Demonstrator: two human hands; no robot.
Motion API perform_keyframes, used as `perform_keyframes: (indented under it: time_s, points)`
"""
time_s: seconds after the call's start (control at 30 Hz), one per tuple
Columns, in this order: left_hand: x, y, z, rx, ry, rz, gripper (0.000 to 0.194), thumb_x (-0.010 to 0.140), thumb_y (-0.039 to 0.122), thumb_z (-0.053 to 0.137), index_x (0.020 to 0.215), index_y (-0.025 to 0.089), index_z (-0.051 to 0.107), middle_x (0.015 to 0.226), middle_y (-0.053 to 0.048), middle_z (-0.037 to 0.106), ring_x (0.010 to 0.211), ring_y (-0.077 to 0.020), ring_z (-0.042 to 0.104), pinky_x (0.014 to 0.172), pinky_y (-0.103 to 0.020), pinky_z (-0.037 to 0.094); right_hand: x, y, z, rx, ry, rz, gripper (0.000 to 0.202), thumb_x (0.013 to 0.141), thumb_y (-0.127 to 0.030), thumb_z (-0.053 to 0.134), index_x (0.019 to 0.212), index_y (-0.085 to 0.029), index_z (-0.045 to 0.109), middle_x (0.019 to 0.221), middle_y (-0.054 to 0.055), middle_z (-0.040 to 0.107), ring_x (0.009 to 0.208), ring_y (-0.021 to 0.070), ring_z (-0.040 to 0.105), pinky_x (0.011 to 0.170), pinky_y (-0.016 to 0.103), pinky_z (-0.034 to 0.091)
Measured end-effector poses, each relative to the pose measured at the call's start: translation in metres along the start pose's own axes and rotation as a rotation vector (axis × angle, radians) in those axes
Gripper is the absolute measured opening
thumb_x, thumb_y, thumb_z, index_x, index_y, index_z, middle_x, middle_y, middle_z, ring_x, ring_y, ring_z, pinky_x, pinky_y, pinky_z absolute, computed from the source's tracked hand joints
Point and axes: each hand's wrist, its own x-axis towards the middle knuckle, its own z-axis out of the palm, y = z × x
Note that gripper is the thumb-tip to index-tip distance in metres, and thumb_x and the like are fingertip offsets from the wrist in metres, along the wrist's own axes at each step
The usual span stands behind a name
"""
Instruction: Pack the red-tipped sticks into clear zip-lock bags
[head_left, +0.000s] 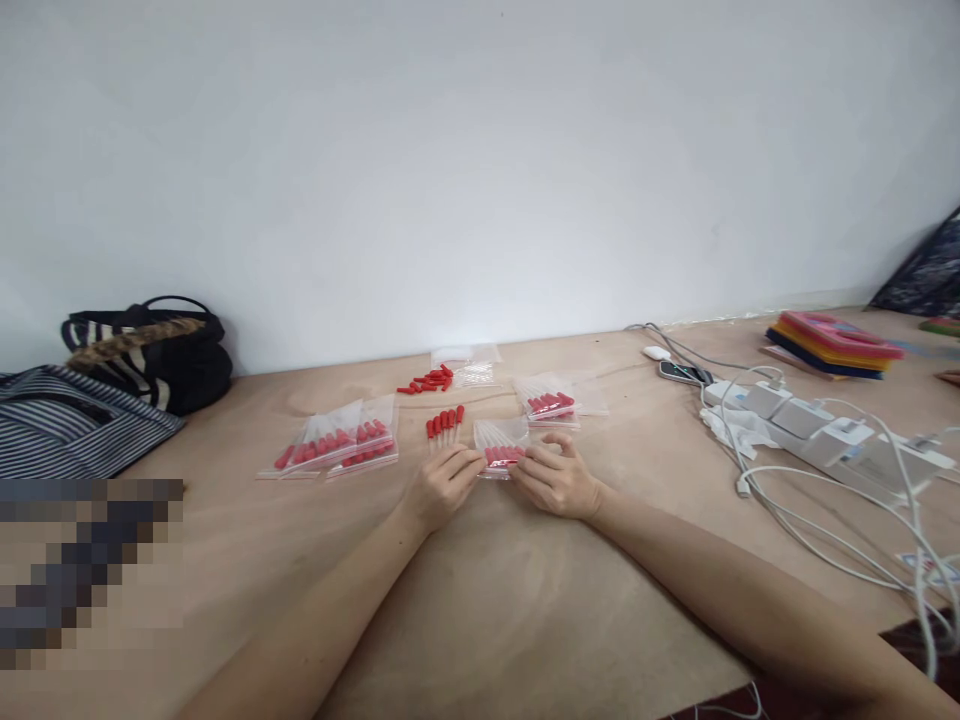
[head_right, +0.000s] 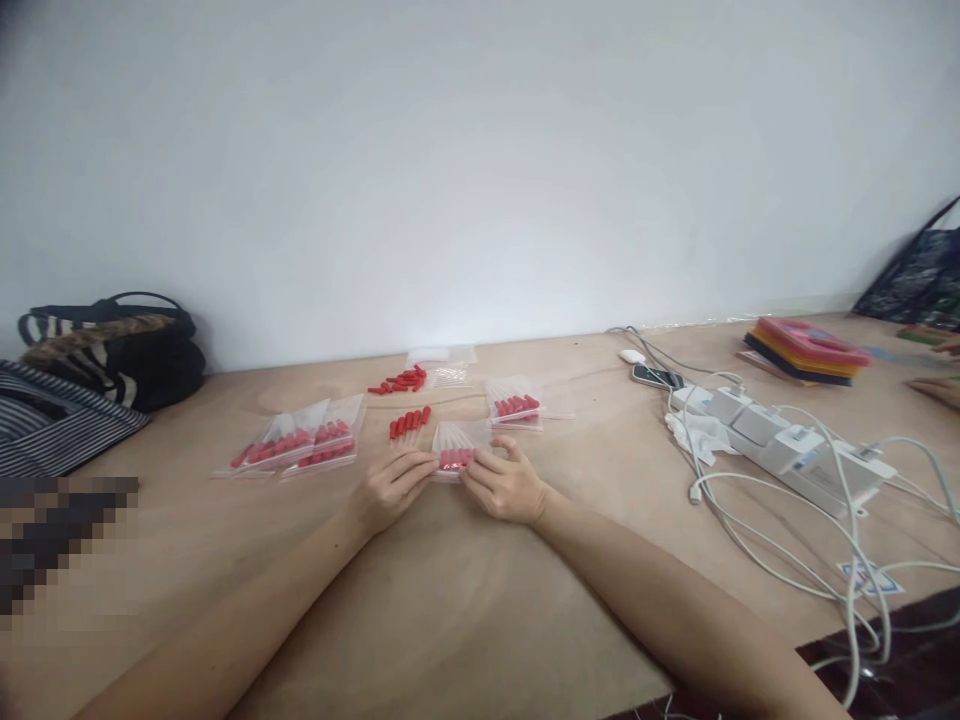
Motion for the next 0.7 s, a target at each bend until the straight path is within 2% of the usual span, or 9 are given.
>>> perform_keyframes:
  time_s: [0.17, 0.37, 0.57, 0.7]
  points:
    - [-0.0002, 0.0014, -0.0006, -0.021, -0.001, -0.012, 0.018, 0.090, 0.008, 0.042, 0.085, 0.014, 0.058, 0.073, -0.004, 0.063, 0.065, -0.0149, 0.058, 0.060, -0.027, 0.051, 0.0011, 0.0001, 0.0004, 0.022, 0.018, 0.039, 0.006, 0.081, -0.014, 0.054, 0.081, -0.017, 0.059, 0.070, -0.002, 0.064, 0.074, 0.0111, 0.053, 0.083, 0.035, 0.030]
    - [0.0017, 0.0040, 0.0025, -0.040, 0.024, 0.001, 0.014, 0.089, 0.008, 0.045, 0.086, 0.013, 0.058, 0.075, -0.005, 0.064, 0.067, -0.0153, 0.058, 0.062, -0.028, 0.052, 0.0043, -0.0028, 0.0022, -0.001, 0.000, 0.033, 0.015, 0.083, -0.011, 0.049, 0.072, -0.018, 0.057, 0.061, -0.003, 0.059, 0.073, 0.0102, 0.052, 0.083, 0.035, 0.028]
    - [0.0044, 0.0067, 0.0012, -0.033, 0.019, 0.024, 0.017, 0.091, 0.010, 0.042, 0.087, 0.013, 0.058, 0.077, -0.006, 0.064, 0.070, -0.0161, 0.059, 0.063, -0.028, 0.053, 0.0060, -0.0044, 0.0015, 0.008, 0.030, 0.030, 0.010, 0.083, -0.013, 0.051, 0.083, -0.017, 0.060, 0.071, -0.002, 0.063, 0.076, 0.0107, 0.053, 0.084, 0.035, 0.028]
    - [0.0058, 0.0089, 0.0026, -0.024, 0.001, 0.013, 0.019, 0.091, 0.010, 0.041, 0.084, 0.014, 0.058, 0.073, -0.005, 0.063, 0.066, -0.0154, 0.058, 0.061, -0.027, 0.052, 0.0089, -0.0062, 0.0015, 0.006, 0.011, 0.027, 0.015, 0.085, -0.011, 0.047, 0.079, -0.017, 0.060, 0.072, -0.001, 0.064, 0.076, 0.0102, 0.052, 0.086, 0.035, 0.027]
